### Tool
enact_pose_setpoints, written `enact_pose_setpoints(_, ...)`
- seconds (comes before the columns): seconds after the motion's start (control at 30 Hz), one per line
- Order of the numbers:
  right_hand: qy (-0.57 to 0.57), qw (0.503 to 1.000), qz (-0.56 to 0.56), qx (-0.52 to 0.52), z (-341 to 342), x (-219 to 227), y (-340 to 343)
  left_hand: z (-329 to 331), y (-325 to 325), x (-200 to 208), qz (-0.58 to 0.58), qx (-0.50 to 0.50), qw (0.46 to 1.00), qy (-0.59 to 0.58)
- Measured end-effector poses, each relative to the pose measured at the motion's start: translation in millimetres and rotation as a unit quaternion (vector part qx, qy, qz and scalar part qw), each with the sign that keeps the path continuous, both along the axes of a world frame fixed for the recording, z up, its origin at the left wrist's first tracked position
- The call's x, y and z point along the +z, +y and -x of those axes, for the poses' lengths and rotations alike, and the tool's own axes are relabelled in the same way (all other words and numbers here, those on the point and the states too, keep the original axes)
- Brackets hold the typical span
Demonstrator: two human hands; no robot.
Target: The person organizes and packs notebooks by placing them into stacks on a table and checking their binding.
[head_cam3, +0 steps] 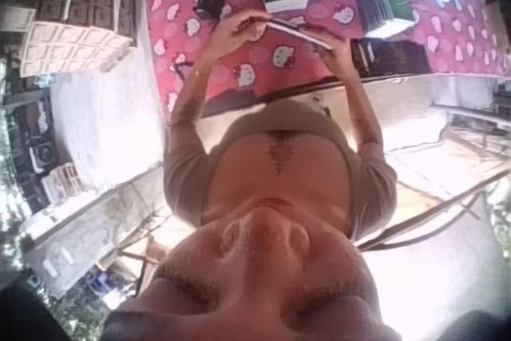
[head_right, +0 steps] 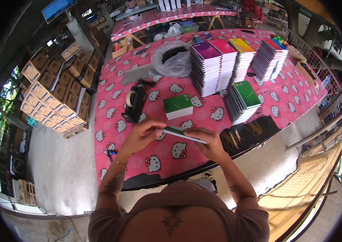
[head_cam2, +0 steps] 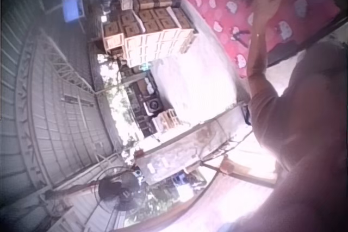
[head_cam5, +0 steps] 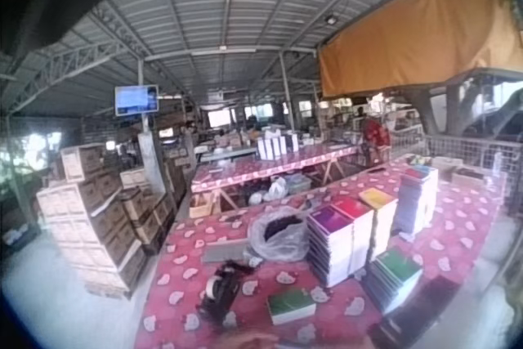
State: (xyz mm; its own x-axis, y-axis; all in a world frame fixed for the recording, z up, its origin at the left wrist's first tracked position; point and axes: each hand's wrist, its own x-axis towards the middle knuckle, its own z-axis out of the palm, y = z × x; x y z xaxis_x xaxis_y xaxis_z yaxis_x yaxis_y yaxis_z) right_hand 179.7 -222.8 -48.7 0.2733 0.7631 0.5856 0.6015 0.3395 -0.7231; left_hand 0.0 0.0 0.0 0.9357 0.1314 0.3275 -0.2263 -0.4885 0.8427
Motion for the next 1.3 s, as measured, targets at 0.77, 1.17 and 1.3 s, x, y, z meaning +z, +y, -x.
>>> enact_pose_setpoints(0.77, 0.195, 0.979, 0.059, -0.020, 23, 18, -6, 0, -5, 20, -0.153, 0.062, 0.985, 0.046)
enact_pose_setpoints(1.17, 0.308, 0.947, 0.037, -0.089, 14, -5, -6, -27, -75, -49, -0.516, 0.305, 0.800, -0.030)
enact_pose_setpoints(1.3, 0.307, 0.948, 0.024, -0.080, 12, -1, -5, -41, -63, -26, -0.520, 0.307, 0.796, -0.046)
